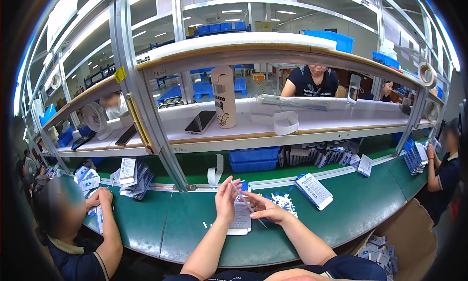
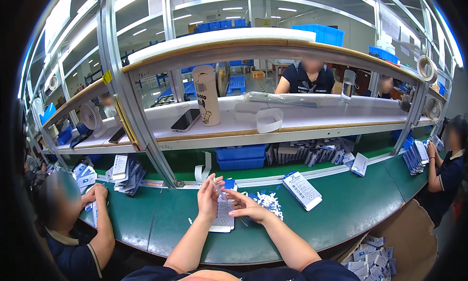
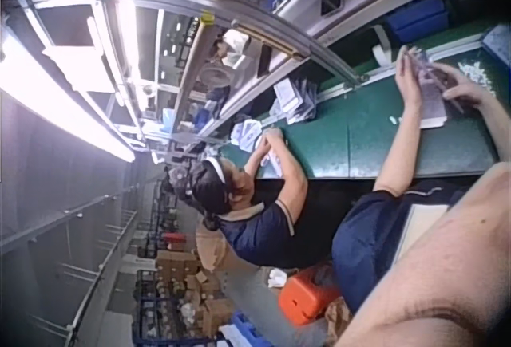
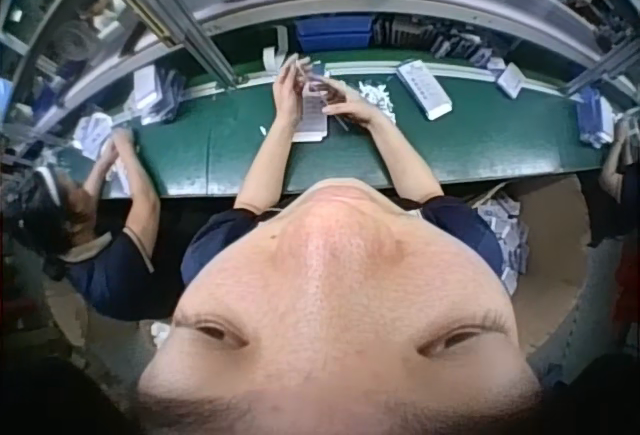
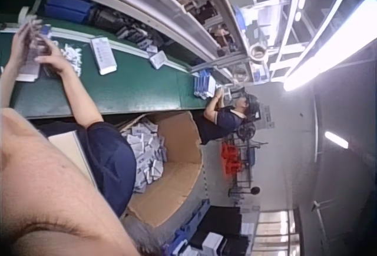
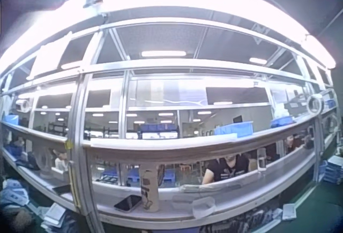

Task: The person sits at a factory workstation and assembles small electronic components into white and blue packaging. They pick up small white plastic pieces from the table, insert them into the packaging slots, and then fold the packaging flaps to close them. The person stacks the completed packages on the table.

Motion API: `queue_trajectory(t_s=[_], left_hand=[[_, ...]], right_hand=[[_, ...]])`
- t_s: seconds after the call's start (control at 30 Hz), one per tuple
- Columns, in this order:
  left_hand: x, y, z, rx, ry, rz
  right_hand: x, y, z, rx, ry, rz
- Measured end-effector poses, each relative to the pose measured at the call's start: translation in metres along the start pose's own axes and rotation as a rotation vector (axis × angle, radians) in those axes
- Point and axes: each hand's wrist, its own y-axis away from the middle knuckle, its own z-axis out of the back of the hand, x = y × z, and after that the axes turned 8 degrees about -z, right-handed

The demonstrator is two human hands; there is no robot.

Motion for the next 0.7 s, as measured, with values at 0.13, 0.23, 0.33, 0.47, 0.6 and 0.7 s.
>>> queue_trajectory(t_s=[0.13,0.23,0.33,0.47,0.6,0.7], left_hand=[[-0.005,-0.005,0.006,-0.099,0.097,0.032],[-0.007,-0.009,0.012,-0.152,0.144,0.047],[-0.005,-0.01,0.015,-0.144,0.071,0.024],[0.002,-0.006,0.013,-0.013,-0.212,-0.045],[0.005,0.005,0.003,0.212,-0.509,-0.123],[0.009,0.007,0.0,0.329,-0.61,-0.14]], right_hand=[[0.002,0.001,0.003,-0.002,0.049,-0.062],[-0.001,0.002,0.009,-0.029,0.085,-0.067],[0.004,0.002,0.009,-0.052,0.074,-0.06],[0.009,0.006,0.015,-0.153,-0.079,0.132],[0.018,0.017,0.032,-0.096,-0.509,0.231],[0.028,0.022,0.031,-0.03,-0.714,0.366]])
